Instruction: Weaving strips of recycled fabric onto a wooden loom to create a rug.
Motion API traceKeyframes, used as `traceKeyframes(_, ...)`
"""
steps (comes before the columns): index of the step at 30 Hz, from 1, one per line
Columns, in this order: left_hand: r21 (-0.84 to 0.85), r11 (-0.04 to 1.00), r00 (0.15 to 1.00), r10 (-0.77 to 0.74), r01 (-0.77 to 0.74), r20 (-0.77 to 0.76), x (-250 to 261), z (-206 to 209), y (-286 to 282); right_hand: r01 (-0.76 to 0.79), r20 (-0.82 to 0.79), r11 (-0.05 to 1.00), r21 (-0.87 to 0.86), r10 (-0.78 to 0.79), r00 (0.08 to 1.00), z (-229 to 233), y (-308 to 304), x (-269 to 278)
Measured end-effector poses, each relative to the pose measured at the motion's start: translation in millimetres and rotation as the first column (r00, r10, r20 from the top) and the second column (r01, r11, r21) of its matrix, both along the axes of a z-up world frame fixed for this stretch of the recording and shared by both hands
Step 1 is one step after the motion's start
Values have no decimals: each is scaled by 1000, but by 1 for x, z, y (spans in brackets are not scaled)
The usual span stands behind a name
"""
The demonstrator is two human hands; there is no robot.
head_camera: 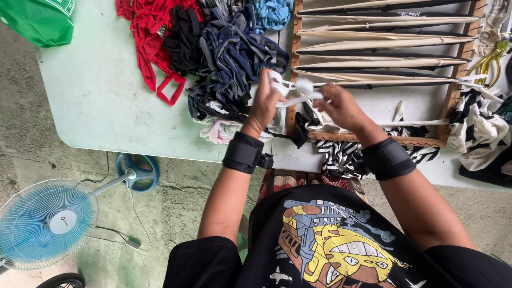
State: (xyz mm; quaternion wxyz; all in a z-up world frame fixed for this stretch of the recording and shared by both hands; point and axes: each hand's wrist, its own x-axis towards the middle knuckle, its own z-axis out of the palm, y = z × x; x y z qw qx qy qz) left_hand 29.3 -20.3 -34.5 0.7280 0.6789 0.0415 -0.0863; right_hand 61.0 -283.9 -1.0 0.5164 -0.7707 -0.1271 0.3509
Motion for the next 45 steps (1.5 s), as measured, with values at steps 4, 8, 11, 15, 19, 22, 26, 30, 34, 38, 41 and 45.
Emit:
traceKeyframes(4, 160, 978, 984, -153, 137, 92, -2, 73, -40, 61, -1, 970, 235, -63, 998, 44, 7, 7)
traceKeyframes(8, 458, 877, 941, -263, 143, 211, -3, 31, -40, -8, 131, 972, 236, -23, 991, 76, 21, 11)
traceKeyframes(11, 449, 861, 969, -240, 240, -58, 0, 24, -33, 15, 171, 962, 274, -64, 983, 74, 27, 8)
traceKeyframes(15, 651, 734, 964, -22, 196, -266, 4, 39, -5, -6, 236, 993, 120, -22, 972, 61, 33, -3)
traceKeyframes(19, 805, 578, 961, 122, 133, -247, -2, 19, 47, -105, 238, 994, 11, 99, 966, 14, 30, -21)
traceKeyframes(22, 920, 390, 986, 136, 40, -100, -11, 6, 73, -198, 241, 976, -89, 214, 947, -13, 30, -34)
traceKeyframes(26, 970, 240, 988, 155, -46, 8, -16, 46, 63, -416, 205, 856, -306, 486, 850, 15, 46, -45)
traceKeyframes(30, 937, 346, 999, 8, -34, 33, -24, 58, 46, -460, 231, 692, -556, 661, 714, 29, 58, -58)
traceKeyframes(34, 874, 403, 956, -220, 271, -195, -37, 53, 36, -389, 317, 666, -636, 686, 655, 18, 65, -71)
traceKeyframes(38, 794, 401, 881, -328, 457, -341, -42, 46, 31, -329, 388, 659, -677, 698, 601, 12, 65, -77)
traceKeyframes(41, 848, 257, 860, -361, 464, -361, -46, 36, 32, -303, 409, 700, -647, 654, 637, 17, 70, -81)
traceKeyframes(45, 872, 271, 870, -407, 407, -279, -37, 57, 25, -204, 484, 807, -554, 512, 710, 19, 77, -86)
